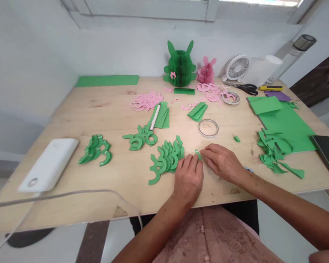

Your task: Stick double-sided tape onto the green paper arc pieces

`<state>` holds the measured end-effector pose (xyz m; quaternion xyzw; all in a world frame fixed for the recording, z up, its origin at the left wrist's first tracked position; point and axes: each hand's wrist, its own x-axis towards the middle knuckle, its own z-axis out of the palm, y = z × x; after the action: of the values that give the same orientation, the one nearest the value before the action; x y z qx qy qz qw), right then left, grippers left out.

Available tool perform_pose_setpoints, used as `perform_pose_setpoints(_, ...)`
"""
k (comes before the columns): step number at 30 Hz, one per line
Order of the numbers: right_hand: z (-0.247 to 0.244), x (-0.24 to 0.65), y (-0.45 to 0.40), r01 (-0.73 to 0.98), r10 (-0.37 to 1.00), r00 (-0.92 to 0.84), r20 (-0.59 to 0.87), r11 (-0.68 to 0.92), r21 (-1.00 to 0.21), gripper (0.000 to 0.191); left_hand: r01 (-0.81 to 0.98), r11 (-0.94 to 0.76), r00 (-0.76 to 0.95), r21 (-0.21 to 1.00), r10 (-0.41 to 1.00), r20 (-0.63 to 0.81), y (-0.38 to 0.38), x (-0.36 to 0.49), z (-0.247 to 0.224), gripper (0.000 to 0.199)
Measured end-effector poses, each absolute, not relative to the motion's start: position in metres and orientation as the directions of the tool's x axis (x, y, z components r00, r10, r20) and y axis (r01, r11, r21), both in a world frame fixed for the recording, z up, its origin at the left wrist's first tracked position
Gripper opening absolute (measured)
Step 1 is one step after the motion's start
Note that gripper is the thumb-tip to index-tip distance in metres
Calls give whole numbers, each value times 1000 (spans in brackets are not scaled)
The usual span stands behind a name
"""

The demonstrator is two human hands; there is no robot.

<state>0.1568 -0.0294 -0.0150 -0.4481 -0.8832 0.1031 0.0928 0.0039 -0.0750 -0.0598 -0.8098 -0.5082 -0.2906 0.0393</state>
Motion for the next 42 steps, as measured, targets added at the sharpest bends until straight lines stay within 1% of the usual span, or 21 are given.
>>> perform_pose_setpoints(3, -16, 156, -29, 767, 794, -599, 102, 606, -210, 23, 848, -480, 314, 226, 797, 515, -75, 4, -60, 12)
perform_pose_setpoints(9, -16, 152, -31, 759, 767, -631, 116, 641, -112, 22, 849, -478, 314, 227, 801, 510, -75, 4, -61, 12)
perform_pose_setpoints(15, -17, 153, -30, 745, 740, -667, 84, 666, 44, 22, 847, -476, 310, 239, 806, 504, -75, 4, -61, 12)
perform_pose_setpoints(18, -15, 154, -29, 752, 749, -659, 71, 656, 68, 20, 844, -477, 306, 244, 802, 512, -75, 4, -61, 12)
perform_pose_setpoints(23, -14, 156, -29, 777, 771, -630, 95, 627, 57, 19, 842, -482, 307, 244, 798, 518, -75, 5, -62, 12)
perform_pose_setpoints(29, -15, 156, -33, 717, 713, -697, 76, 692, 82, 23, 844, -478, 307, 242, 802, 512, -76, 5, -62, 15)
perform_pose_setpoints(33, -10, 161, -35, 720, 711, -693, 121, 692, 58, 22, 840, -485, 312, 242, 798, 516, -76, 4, -62, 14)
perform_pose_setpoints(36, -7, 172, -36, 773, 754, -622, 214, 634, 15, 22, 835, -492, 318, 247, 798, 512, -75, 4, -62, 12)
perform_pose_setpoints(38, -8, 184, -39, 811, 790, -555, 260, 583, -39, 23, 831, -497, 324, 251, 799, 507, -75, 3, -61, 11)
perform_pose_setpoints(42, -14, 209, -48, 865, 864, -418, 280, 473, -168, 23, 830, -495, 329, 256, 806, 492, -76, 3, -61, 11)
